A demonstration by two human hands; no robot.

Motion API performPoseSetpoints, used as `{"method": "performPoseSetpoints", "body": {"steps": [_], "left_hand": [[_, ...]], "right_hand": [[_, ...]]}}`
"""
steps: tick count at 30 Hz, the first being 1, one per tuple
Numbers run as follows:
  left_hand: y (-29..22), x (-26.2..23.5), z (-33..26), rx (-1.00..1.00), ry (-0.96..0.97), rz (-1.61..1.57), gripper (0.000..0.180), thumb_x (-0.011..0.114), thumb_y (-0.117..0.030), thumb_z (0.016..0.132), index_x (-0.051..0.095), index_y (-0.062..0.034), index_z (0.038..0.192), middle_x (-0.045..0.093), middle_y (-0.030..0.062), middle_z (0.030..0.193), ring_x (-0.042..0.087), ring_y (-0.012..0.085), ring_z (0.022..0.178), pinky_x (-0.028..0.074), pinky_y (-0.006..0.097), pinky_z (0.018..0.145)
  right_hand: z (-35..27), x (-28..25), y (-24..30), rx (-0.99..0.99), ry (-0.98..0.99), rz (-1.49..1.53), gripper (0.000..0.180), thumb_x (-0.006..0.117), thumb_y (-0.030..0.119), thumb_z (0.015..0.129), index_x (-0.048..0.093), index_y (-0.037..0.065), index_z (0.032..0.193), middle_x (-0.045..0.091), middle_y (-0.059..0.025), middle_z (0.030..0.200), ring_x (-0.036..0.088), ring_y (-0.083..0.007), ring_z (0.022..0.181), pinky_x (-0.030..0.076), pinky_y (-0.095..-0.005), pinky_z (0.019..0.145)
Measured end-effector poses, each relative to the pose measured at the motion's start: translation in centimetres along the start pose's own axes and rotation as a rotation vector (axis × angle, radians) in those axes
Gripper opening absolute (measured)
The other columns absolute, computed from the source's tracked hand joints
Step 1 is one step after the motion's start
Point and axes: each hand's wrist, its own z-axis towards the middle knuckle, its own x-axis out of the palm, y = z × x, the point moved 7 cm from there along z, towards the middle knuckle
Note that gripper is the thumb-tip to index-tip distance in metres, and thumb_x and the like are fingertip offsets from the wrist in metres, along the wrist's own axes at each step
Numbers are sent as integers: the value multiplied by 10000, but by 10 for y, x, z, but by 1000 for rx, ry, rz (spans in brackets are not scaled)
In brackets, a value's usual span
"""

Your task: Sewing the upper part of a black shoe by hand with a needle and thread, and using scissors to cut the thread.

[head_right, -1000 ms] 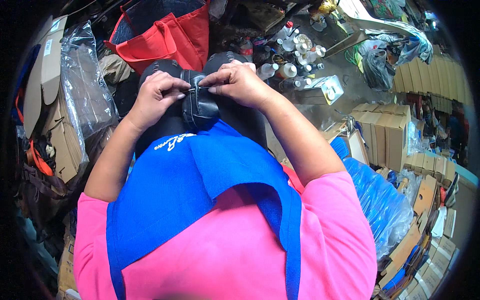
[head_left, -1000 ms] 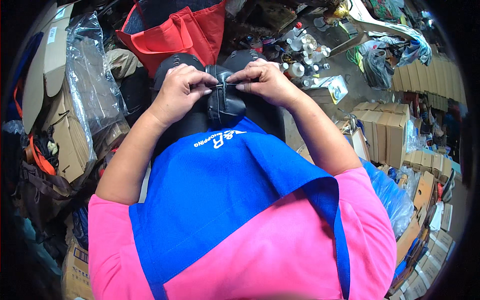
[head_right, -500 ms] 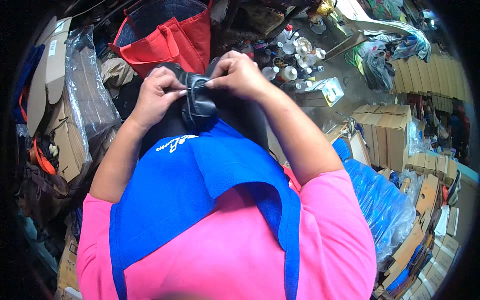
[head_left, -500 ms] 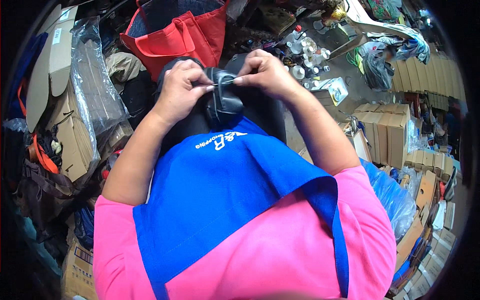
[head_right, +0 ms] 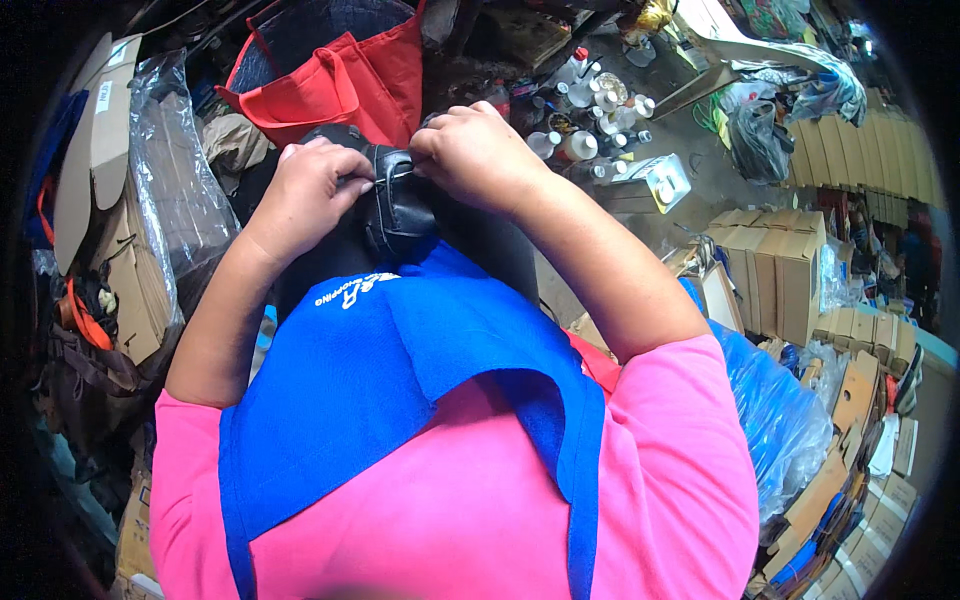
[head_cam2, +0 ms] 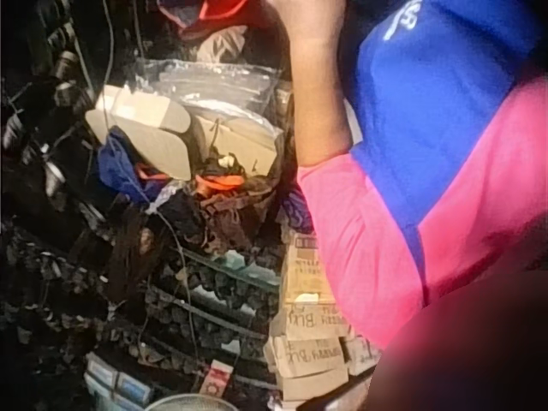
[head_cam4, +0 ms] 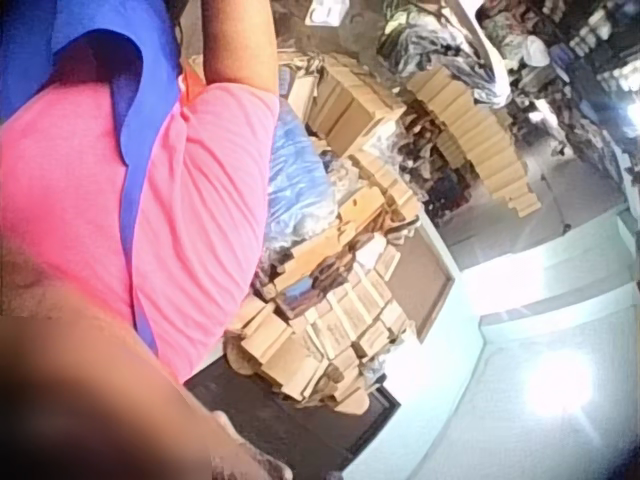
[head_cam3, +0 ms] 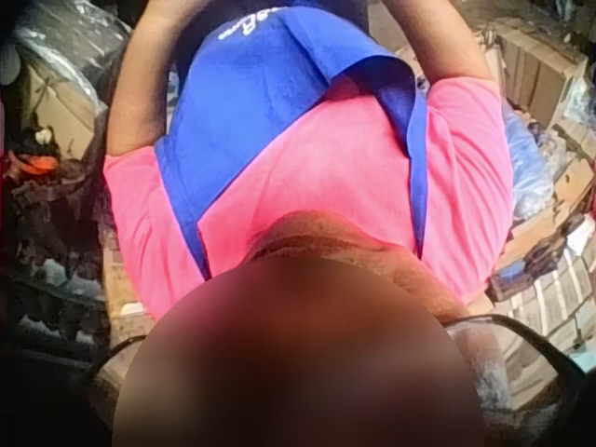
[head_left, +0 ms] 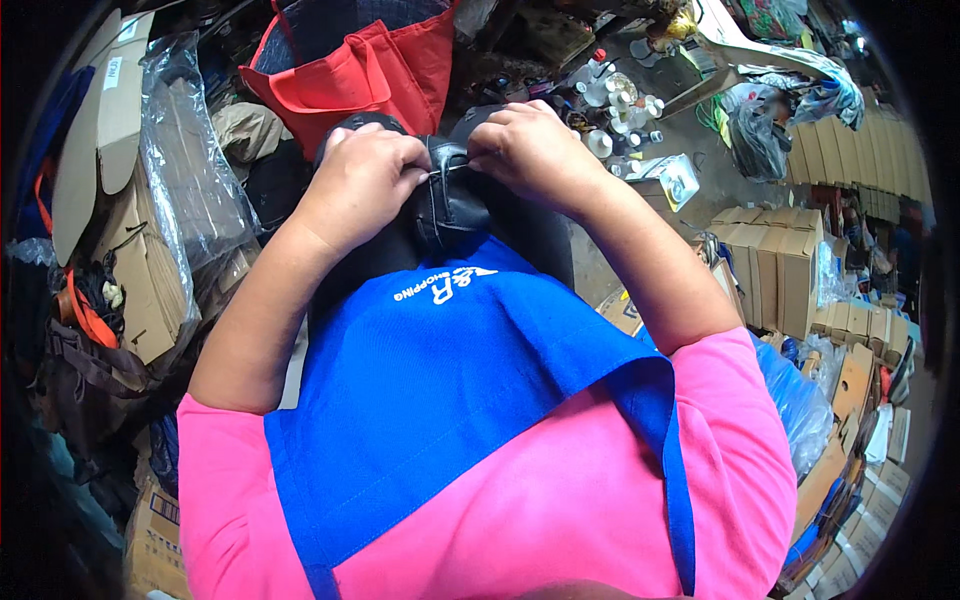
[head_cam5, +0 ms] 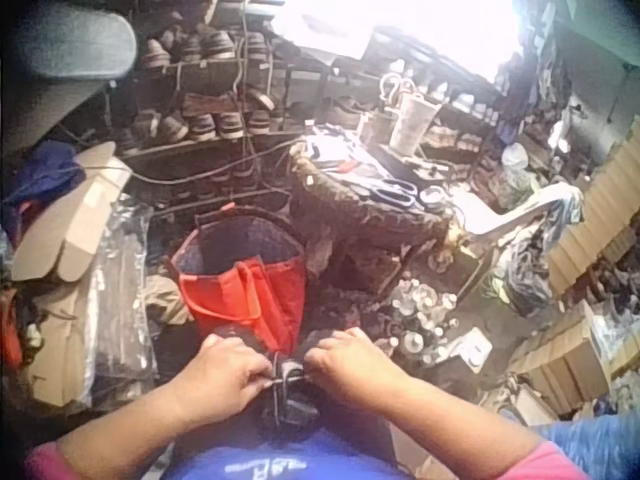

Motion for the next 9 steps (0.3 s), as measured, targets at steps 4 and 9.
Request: {"method": "performPoseSetpoints", "body": {"steps": [4,9], "left_hand": [[0,-1,-4,61,-20,93,94,661,-103,784,626,-84,869,618,54,825,559,248,878,380,376,811],[16,-1,-17,7,89,137,119,651,-112,792,603,-89,899,610,59,875,543,244,919,372,384,812]], "right_hand": [[0,5,11,-53,38,-106,122,599,215,824,654,127,887,658,-45,921,608,-232,969,418,-375,834],[-3,2,11,-65,67,-126,143,566,194,833,633,125,938,646,-61,957,589,-229,1009,400,-373,870]]}}
